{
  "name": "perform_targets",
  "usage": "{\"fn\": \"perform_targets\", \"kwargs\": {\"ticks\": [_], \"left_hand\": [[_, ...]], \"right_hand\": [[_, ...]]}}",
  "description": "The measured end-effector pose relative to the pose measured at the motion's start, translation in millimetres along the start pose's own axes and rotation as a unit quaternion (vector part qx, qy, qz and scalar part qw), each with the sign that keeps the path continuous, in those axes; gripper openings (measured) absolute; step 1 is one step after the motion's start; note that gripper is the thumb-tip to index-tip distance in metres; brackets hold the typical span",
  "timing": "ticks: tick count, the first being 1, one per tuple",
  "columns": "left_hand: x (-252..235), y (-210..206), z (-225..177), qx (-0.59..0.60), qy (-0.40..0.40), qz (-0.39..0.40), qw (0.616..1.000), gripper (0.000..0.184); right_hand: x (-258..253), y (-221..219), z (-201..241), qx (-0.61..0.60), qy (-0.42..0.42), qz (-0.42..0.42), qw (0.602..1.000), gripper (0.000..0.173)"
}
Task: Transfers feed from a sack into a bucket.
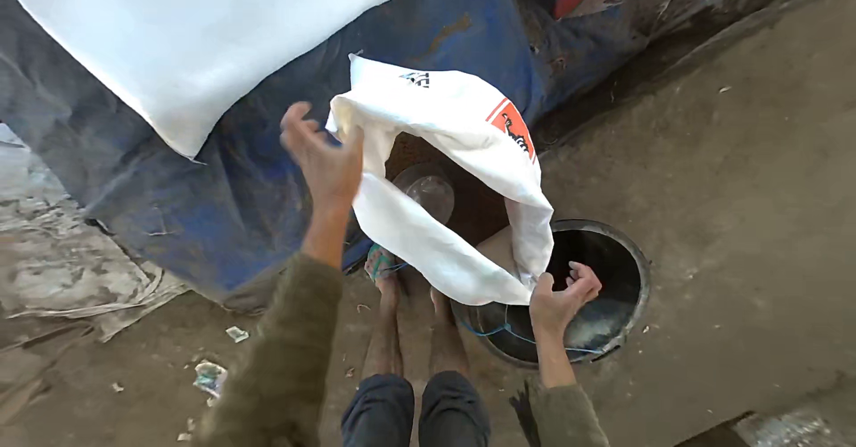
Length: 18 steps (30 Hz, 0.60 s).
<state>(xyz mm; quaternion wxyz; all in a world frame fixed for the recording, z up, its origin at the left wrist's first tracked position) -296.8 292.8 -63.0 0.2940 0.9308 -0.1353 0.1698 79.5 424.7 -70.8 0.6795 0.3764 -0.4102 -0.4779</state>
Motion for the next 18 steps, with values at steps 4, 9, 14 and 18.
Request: {"fn": "perform_targets", "kwargs": {"ticks": [4, 9, 14, 18], "left_hand": [[111, -24, 19, 0.015, 0.113, -0.082, 0.990, 0.129], [129, -41, 60, 0.139, 0.311, -0.120, 0.932, 0.057], [157, -4, 76, 0.284, 0.289, -0.129, 0.905, 0.025], [154, 8, 84, 0.381, 0.280, -0.111, 0.874, 0.027]], "right_hand": [[5, -29, 98, -0.043, 0.155, 0.225, 0.961, 0.028], [5, -99, 158, 0.163, 0.161, 0.734, 0.639, 0.028], [-16, -123, 197, 0.194, 0.094, 0.475, 0.853, 0.041], [-8, -152, 229, 0.263, 0.196, 0.460, 0.825, 0.045]]}}
Point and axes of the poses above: each hand's wrist, its own x-axis away from the middle knuckle, its own y-axis out of the back of the hand, z = x × y, the point moved 1 cm from there along -x, towards the middle knuckle, and after that the axes turned 9 degrees about x, right-handed, at the moved point
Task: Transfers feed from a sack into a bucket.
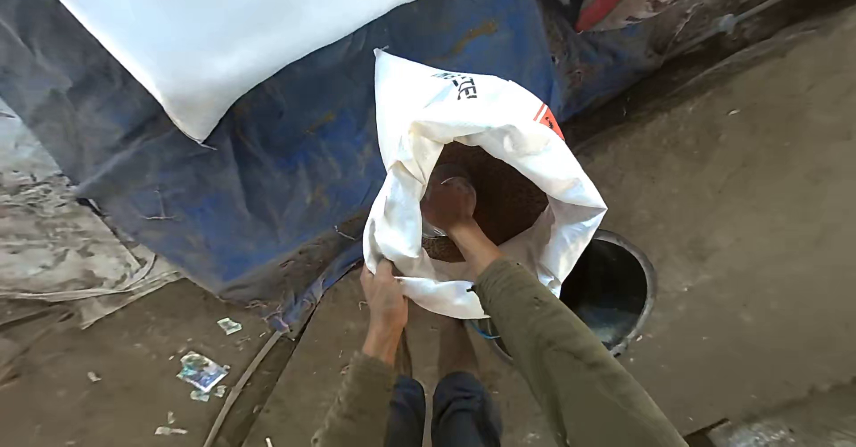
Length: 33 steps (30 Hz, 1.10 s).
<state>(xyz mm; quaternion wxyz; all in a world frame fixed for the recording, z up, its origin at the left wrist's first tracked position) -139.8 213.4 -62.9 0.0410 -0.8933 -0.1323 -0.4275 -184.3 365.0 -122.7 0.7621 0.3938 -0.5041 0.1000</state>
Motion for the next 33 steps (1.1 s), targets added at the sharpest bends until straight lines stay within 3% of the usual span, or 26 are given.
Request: {"fn": "perform_targets", "kwargs": {"ticks": [1, 3, 6, 7, 9, 11, 14, 16, 19, 23, 28, 30, 33], "left_hand": [[-1, 4, 1, 0.011, 0.000, 0.022, 1.000, 0.035], [-4, 11, -1, -0.015, 0.002, 0.080, 0.997, 0.069], [-9, 5, -17, -0.175, 0.012, 0.081, 0.981, 0.105], [-12, 2, -21, -0.237, 0.020, 0.066, 0.969, 0.100], [-16, -6, -26, -0.308, 0.026, 0.055, 0.950, 0.064], [-12, -10, -30, -0.307, -0.006, 0.067, 0.949, 0.042], [-1, -5, -28, -0.186, -0.030, 0.086, 0.978, 0.041], [4, 2, -23, -0.117, -0.031, 0.102, 0.987, 0.046], [7, 9, -15, -0.093, -0.038, 0.105, 0.989, 0.042], [10, 12, -10, -0.097, -0.051, 0.116, 0.987, 0.049], [17, 8, -8, -0.082, -0.055, 0.135, 0.986, 0.050], [16, 3, -6, -0.074, -0.057, 0.138, 0.986, 0.047], [23, -2, -7, -0.080, -0.044, 0.127, 0.988, 0.043]], "right_hand": [[1, 0, 7, 0.017, 0.009, 0.016, 1.000, 0.042], [4, -3, 12, 0.020, 0.004, 0.027, 0.999, 0.038], [4, -7, -2, 0.006, -0.040, 0.007, 0.999, 0.052], [5, -8, -13, 0.000, -0.063, -0.019, 0.998, 0.052], [13, -6, -36, -0.032, -0.116, -0.070, 0.990, 0.052], [23, -4, -67, -0.103, -0.166, -0.116, 0.974, 0.064], [39, 3, -101, -0.256, -0.251, -0.114, 0.927, 0.055], [46, 11, -108, -0.235, -0.252, -0.128, 0.930, 0.056], [46, 25, -88, -0.076, -0.206, -0.270, 0.938, 0.048], [14, 26, -65, 0.022, -0.119, -0.403, 0.907, 0.038], [-26, 15, -49, 0.049, 0.055, -0.431, 0.900, 0.030], [-32, 9, -55, 0.052, 0.144, -0.437, 0.887, 0.043], [-13, -6, -70, 0.052, 0.228, -0.345, 0.909, 0.069]]}}
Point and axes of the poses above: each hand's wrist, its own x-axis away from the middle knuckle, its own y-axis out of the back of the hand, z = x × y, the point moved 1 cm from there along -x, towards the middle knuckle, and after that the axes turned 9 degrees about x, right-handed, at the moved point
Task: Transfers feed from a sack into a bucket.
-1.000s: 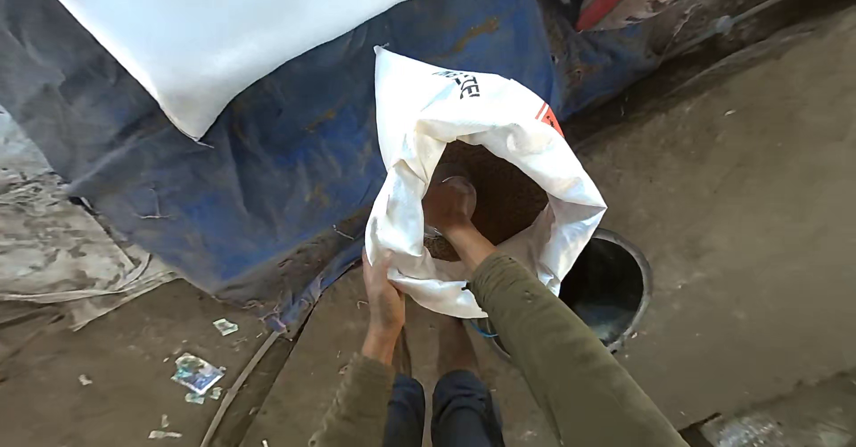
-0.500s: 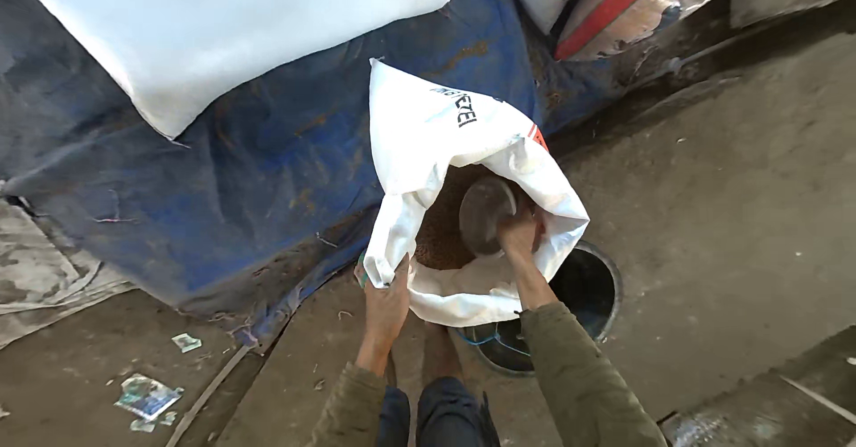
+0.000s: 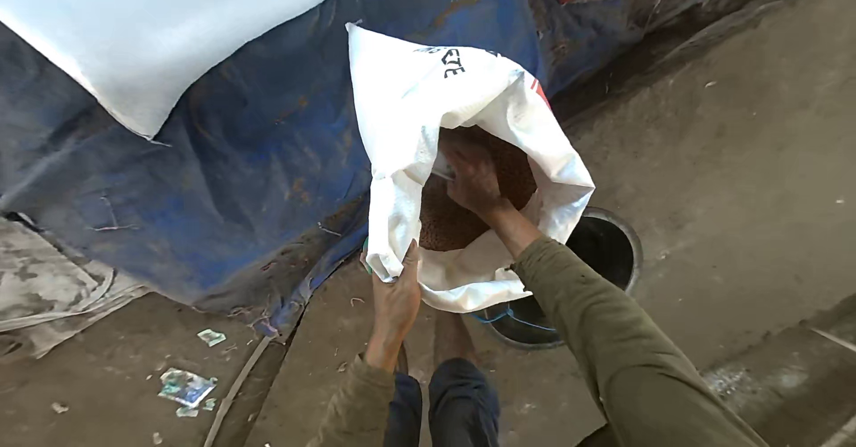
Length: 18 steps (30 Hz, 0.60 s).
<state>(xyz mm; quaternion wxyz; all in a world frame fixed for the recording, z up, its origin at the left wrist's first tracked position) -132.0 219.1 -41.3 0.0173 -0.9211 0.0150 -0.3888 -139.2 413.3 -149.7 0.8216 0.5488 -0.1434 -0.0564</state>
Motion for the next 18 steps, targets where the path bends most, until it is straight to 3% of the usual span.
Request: {"fn": "perform_targets", "kwargs": {"ticks": [4, 7, 10, 11, 13, 18], "left_hand": [[5, -10, -8, -0.023, 0.004, -0.046, 0.999, 0.049], [8, -11, -16, -0.100, 0.008, -0.074, 0.992, 0.045], [11, -12, -15, -0.119, 0.009, -0.076, 0.990, 0.046], [13, -12, -11, -0.106, 0.007, -0.080, 0.991, 0.046], [15, -13, -2, -0.065, 0.003, -0.091, 0.994, 0.045], [12, -4, 11, -0.014, 0.002, -0.065, 0.998, 0.048]], "right_hand": [[25, 16, -24, -0.048, -0.014, 0.082, 0.995, 0.066], [51, 42, -52, 0.023, -0.100, 0.004, 0.995, 0.049], [44, 55, -58, 0.143, -0.151, -0.099, 0.973, 0.021], [36, 52, -58, 0.192, -0.163, -0.104, 0.962, 0.022], [18, 43, -56, 0.196, -0.224, -0.016, 0.955, 0.042], [-14, 26, -55, 0.047, -0.278, 0.104, 0.954, 0.052]]}}
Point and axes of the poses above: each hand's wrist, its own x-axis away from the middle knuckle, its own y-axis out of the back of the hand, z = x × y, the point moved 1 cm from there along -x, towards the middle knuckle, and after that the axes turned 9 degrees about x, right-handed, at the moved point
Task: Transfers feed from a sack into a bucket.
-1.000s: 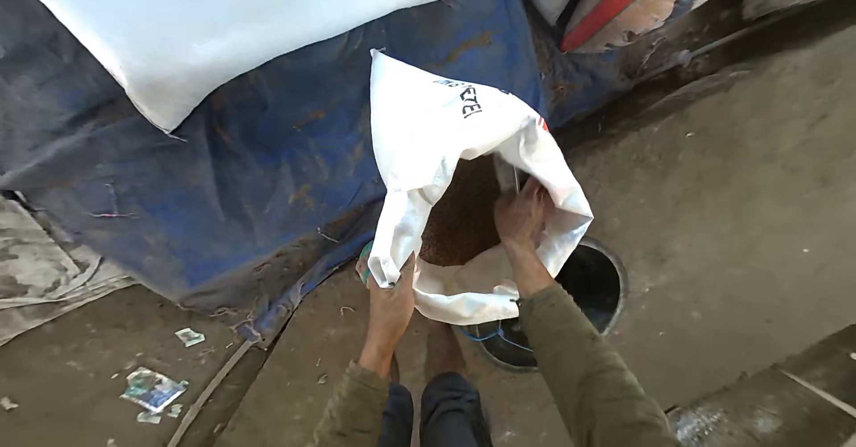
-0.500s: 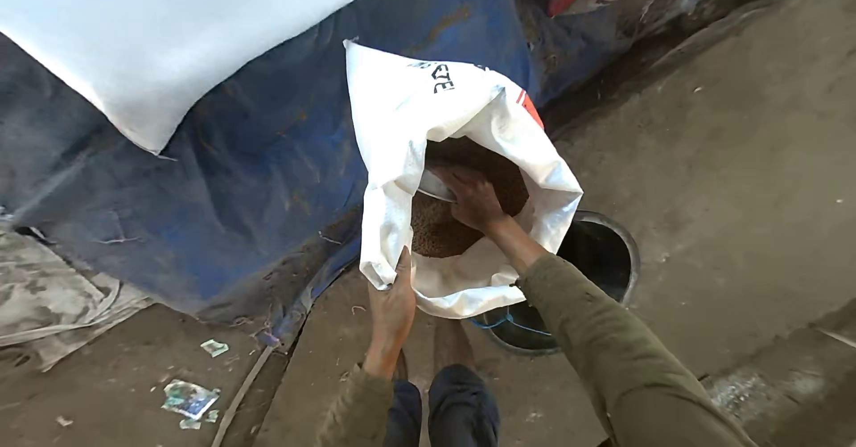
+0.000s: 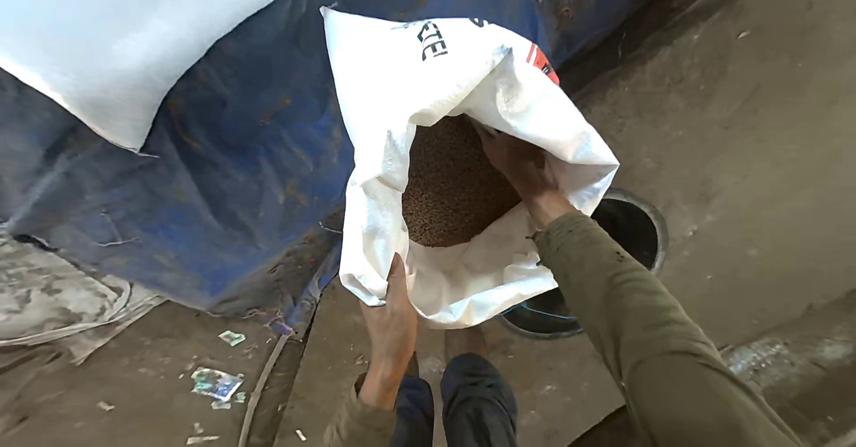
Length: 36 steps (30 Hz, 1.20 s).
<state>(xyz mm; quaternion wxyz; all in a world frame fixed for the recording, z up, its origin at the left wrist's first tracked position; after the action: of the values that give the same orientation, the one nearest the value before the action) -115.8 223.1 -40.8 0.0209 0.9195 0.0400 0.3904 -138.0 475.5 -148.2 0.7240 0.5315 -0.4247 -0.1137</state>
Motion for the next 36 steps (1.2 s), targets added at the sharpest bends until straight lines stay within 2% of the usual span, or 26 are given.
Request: {"fn": "perform_targets", "kwargs": {"ticks": [3, 7, 10, 12, 14, 17, 19, 22, 25, 28, 30, 33, 34, 36], "left_hand": [[-3, 5, 5, 0.015, 0.002, 0.025, 1.000, 0.042], [-7, 5, 6, 0.037, 0.008, 0.054, 0.998, 0.037], [-15, -5, 8, 0.046, 0.010, 0.081, 0.996, 0.038], [-17, -8, 8, 0.041, 0.008, 0.089, 0.995, 0.038], [-18, -7, 8, 0.028, 0.003, 0.097, 0.995, 0.040], [-19, -5, 7, 0.023, 0.004, 0.101, 0.995, 0.039], [-20, -5, 5, 0.019, 0.005, 0.103, 0.994, 0.039], [-19, 3, 0, 0.003, 0.001, 0.099, 0.995, 0.042], [-15, 11, -5, -0.019, 0.002, 0.111, 0.994, 0.044], [-11, 23, -14, -0.069, 0.020, 0.135, 0.988, 0.057], [-11, 33, -19, -0.104, 0.037, 0.139, 0.984, 0.075], [-16, 59, -17, -0.108, 0.025, 0.161, 0.981, 0.124], [-16, 71, -14, -0.111, 0.020, 0.148, 0.983, 0.124], [-6, 109, -3, -0.170, 0.054, 0.115, 0.977, 0.110]], "right_hand": [[-10, -15, -7, -0.095, 0.015, 0.037, 0.995, 0.060], [15, -54, -30, -0.236, 0.021, 0.068, 0.969, 0.055], [12, -55, -21, -0.256, -0.019, 0.207, 0.944, 0.049], [4, -88, -22, -0.257, -0.033, 0.236, 0.936, 0.050], [2, -99, -24, -0.286, -0.066, 0.276, 0.915, 0.055], [4, -107, -32, -0.315, -0.071, 0.283, 0.903, 0.065], [13, -102, -43, -0.305, -0.085, 0.288, 0.904, 0.078], [26, -81, -47, -0.304, -0.117, 0.322, 0.889, 0.080], [30, -66, -45, -0.308, -0.115, 0.289, 0.899, 0.076], [41, -48, -42, -0.335, -0.079, 0.221, 0.913, 0.061], [49, -35, -43, -0.345, -0.070, 0.168, 0.921, 0.052], [48, -28, -47, -0.323, -0.091, 0.111, 0.936, 0.051], [48, -24, -47, -0.330, -0.109, 0.104, 0.932, 0.052], [53, -13, -48, -0.373, -0.152, 0.102, 0.910, 0.052]]}}
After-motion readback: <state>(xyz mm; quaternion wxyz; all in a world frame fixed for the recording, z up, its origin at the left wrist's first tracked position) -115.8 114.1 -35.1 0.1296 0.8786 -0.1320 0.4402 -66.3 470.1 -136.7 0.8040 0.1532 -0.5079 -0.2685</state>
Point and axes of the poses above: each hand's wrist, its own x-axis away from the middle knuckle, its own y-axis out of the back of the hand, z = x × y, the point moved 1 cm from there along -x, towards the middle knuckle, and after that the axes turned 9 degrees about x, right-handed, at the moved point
